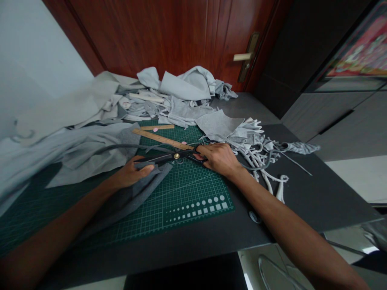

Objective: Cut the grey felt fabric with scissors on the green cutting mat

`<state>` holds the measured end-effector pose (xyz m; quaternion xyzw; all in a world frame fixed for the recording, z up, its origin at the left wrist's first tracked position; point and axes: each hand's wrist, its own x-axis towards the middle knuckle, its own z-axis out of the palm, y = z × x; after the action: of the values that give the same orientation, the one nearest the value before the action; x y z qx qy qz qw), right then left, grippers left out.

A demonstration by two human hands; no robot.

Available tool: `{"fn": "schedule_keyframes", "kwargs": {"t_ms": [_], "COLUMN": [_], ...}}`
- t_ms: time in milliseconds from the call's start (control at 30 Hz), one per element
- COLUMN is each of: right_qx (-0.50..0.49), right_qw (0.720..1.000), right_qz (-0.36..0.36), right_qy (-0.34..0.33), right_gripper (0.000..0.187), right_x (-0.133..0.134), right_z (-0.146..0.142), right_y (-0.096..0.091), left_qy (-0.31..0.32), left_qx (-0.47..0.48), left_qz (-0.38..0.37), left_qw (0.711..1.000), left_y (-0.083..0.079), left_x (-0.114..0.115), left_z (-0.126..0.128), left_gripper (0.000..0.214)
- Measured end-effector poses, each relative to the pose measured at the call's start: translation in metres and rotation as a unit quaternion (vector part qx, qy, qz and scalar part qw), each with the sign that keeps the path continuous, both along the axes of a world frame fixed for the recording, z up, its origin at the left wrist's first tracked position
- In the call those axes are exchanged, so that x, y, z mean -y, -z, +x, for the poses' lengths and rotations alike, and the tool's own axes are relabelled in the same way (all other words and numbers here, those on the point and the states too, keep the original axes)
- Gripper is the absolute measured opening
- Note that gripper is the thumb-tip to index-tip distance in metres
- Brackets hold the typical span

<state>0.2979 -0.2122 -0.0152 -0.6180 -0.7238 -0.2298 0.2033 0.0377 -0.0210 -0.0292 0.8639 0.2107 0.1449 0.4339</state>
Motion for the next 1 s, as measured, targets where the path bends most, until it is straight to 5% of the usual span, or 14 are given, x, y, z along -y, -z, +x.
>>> {"fn": "schedule_keyframes", "kwargs": {"t_ms": [133, 367, 700, 1000], "right_qx": [-0.007, -0.012, 0.0, -0.017], "right_qw": [1.0, 1.0, 1.0, 1.0], "right_qz": [-0.007, -0.012, -0.018, -0.022], "right_qy": [-0.005, 0.01, 0.006, 0.012], "right_gripper": [0.02, 0.018, 0.022, 0.023], "right_x": [0.0, -0.001, 0.001, -0.001], "right_z": [0.0, -0.002, 0.0, -0.002], "right_y": [-0.001, -0.002, -0.001, -0.002], "left_qy": [-0.021, 0.095, 0.025, 0.06], "left_qx": [-0.042, -0.02, 0.033, 0.022], "left_qz": [0.007, 0.006, 0.017, 0.038], "left_qw": [0.999, 0.995, 0.999, 0.997], "left_y": [-0.008, -0.017, -0.001, -0.006], "left_x": [0.004, 0.008, -0.002, 0.002], "left_z": [0.002, 0.005, 0.003, 0.006], "left_gripper": [0.023, 0.029, 0.03, 0.028]}}
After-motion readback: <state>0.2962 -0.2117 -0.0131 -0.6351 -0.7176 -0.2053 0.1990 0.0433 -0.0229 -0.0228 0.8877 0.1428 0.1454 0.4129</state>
